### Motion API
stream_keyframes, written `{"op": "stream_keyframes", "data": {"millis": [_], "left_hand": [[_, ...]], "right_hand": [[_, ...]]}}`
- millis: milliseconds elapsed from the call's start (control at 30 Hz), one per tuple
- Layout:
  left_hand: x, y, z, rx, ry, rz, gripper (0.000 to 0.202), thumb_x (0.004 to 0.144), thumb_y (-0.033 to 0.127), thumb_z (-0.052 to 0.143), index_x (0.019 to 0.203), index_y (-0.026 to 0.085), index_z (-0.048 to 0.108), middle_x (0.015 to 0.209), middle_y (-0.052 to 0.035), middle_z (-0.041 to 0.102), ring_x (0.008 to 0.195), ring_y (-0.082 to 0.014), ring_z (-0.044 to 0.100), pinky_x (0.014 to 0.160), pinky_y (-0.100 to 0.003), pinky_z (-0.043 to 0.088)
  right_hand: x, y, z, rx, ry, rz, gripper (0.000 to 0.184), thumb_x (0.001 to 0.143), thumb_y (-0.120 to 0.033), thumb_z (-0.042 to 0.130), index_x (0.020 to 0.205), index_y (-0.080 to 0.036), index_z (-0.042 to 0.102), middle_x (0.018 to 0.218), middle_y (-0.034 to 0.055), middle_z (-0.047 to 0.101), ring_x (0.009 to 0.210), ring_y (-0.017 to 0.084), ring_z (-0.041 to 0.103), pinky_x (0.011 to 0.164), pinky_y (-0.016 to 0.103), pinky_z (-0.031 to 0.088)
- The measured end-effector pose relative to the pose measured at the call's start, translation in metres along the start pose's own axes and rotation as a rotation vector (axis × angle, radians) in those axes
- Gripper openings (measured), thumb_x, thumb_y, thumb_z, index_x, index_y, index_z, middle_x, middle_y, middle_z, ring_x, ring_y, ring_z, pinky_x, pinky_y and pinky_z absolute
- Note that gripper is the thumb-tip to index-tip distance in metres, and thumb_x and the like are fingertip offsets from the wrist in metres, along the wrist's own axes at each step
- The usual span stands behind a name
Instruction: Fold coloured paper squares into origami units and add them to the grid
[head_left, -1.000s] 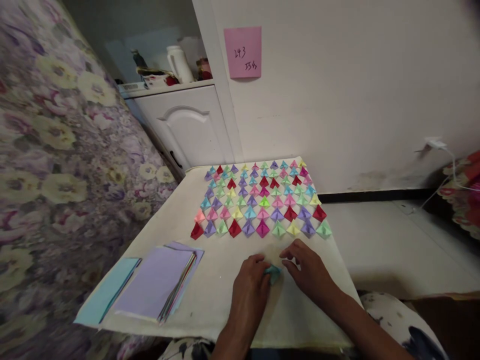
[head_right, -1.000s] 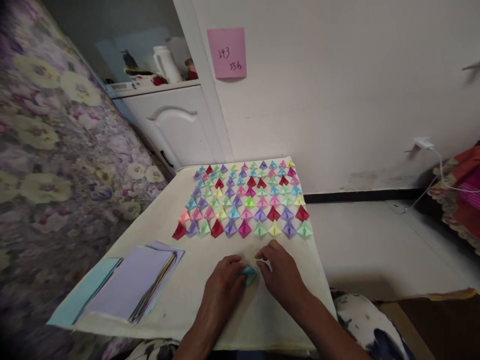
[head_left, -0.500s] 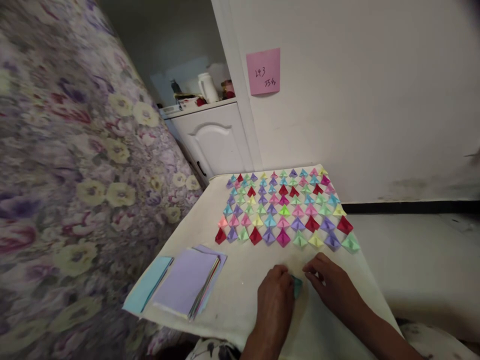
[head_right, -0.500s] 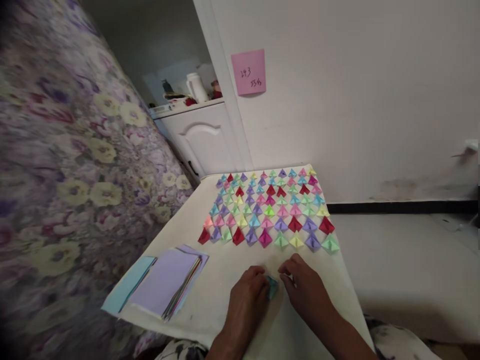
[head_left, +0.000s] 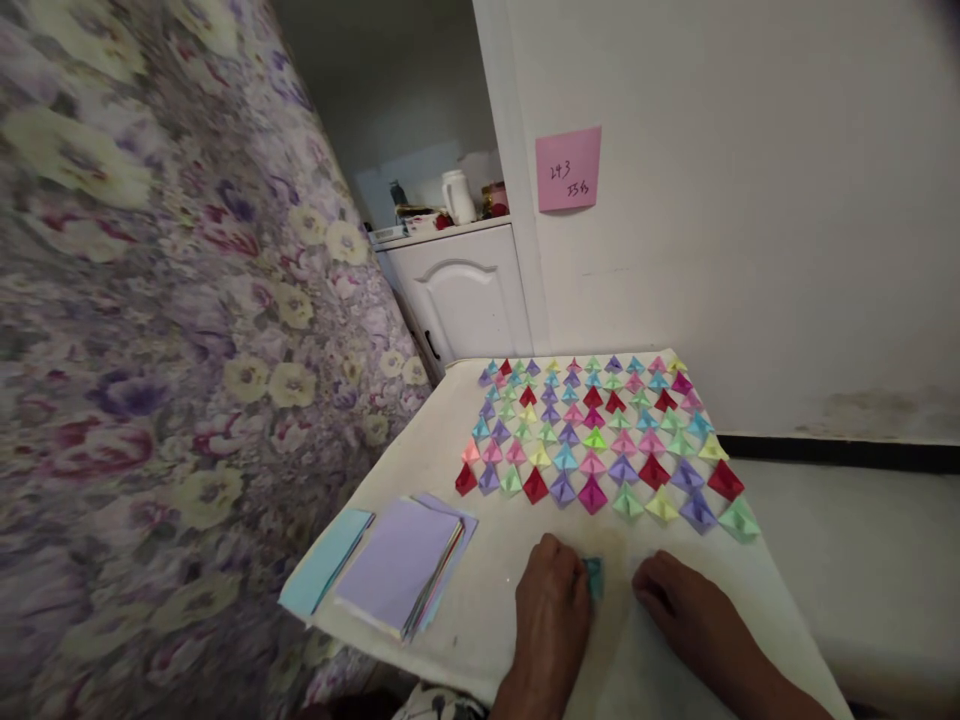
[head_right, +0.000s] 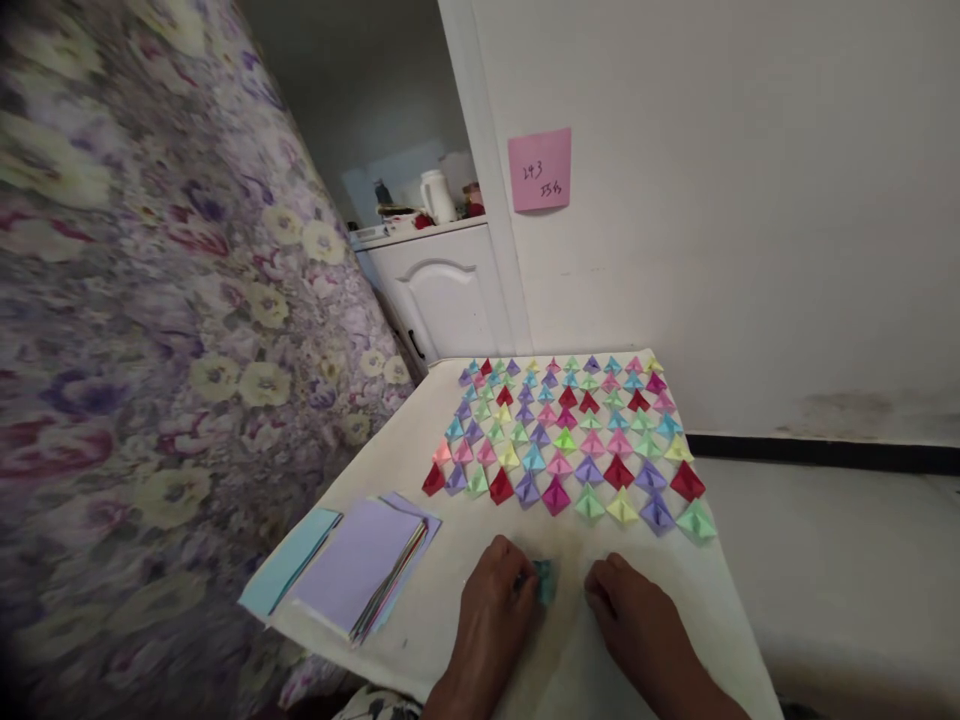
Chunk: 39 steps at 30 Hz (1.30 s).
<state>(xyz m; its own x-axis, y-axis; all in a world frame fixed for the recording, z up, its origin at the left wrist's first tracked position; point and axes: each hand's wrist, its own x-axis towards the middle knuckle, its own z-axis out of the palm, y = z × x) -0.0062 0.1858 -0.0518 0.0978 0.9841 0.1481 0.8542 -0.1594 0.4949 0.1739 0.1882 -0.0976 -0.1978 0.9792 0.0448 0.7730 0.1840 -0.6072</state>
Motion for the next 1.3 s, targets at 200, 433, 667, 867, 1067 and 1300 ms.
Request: {"op": "stream_keyframes", "data": {"millis": [200,433,667,867,1067,1300], "left_hand": [[0.001,-0.004,-0.008,0.005,0.020,-0.013,0.018,0.077,0.009,0.041,0.069,0.019,0.053,0.078,-0.0028,0.053,0.075,-0.0152,0.052,0.063,-0.025,0.038],[0.005,-0.004,-0.014,-0.021,-0.001,-0.023,0.016,0.077,0.012,0.043,0.068,0.020,0.054,0.077,-0.0021,0.054,0.073,-0.0147,0.054,0.061,-0.024,0.038],[0.019,-0.027,-0.029,-0.081,0.042,-0.019,0.016,0.080,0.020,0.045,0.065,0.019,0.052,0.070,-0.0006,0.054,0.065,-0.0146,0.054,0.059,-0.024,0.039],[0.056,-0.062,-0.067,-0.093,0.162,-0.031,0.020,0.080,0.029,0.046,0.064,0.019,0.054,0.069,0.0004,0.054,0.064,-0.0146,0.053,0.059,-0.024,0.039],[0.079,-0.067,-0.088,-0.076,0.223,-0.044,0.022,0.080,0.035,0.047,0.067,0.020,0.056,0.070,0.0007,0.055,0.065,-0.0147,0.055,0.060,-0.023,0.040],[0.057,-0.050,-0.033,-0.047,0.100,0.030,0.022,0.079,0.030,0.046,0.061,0.019,0.053,0.064,0.0010,0.054,0.059,-0.0138,0.054,0.055,-0.022,0.040]], "right_hand": [[0.001,-0.004,0.004,-0.037,0.004,0.012,0.010,0.079,-0.022,0.045,0.074,-0.024,0.053,0.074,-0.0009,0.059,0.067,0.017,0.057,0.060,0.025,0.036],[0.004,-0.011,0.006,-0.075,0.053,-0.009,0.012,0.081,-0.018,0.042,0.075,-0.022,0.051,0.076,-0.0001,0.057,0.067,0.016,0.056,0.060,0.024,0.036],[0.006,-0.018,0.010,-0.015,0.070,-0.045,0.013,0.081,-0.016,0.043,0.074,-0.021,0.053,0.076,-0.0005,0.058,0.068,0.014,0.057,0.062,0.022,0.037],[0.012,-0.025,0.017,-0.039,0.044,-0.020,0.011,0.077,-0.013,0.046,0.073,-0.022,0.053,0.077,-0.0011,0.060,0.067,0.014,0.058,0.061,0.022,0.037],[0.015,-0.028,0.017,-0.026,0.030,0.002,0.011,0.077,-0.014,0.047,0.074,-0.022,0.053,0.076,-0.0014,0.061,0.067,0.014,0.058,0.061,0.021,0.037],[0.014,-0.022,0.020,0.000,0.101,-0.020,0.009,0.077,-0.015,0.049,0.075,-0.022,0.055,0.077,-0.0017,0.060,0.070,0.014,0.057,0.062,0.022,0.036]]}}
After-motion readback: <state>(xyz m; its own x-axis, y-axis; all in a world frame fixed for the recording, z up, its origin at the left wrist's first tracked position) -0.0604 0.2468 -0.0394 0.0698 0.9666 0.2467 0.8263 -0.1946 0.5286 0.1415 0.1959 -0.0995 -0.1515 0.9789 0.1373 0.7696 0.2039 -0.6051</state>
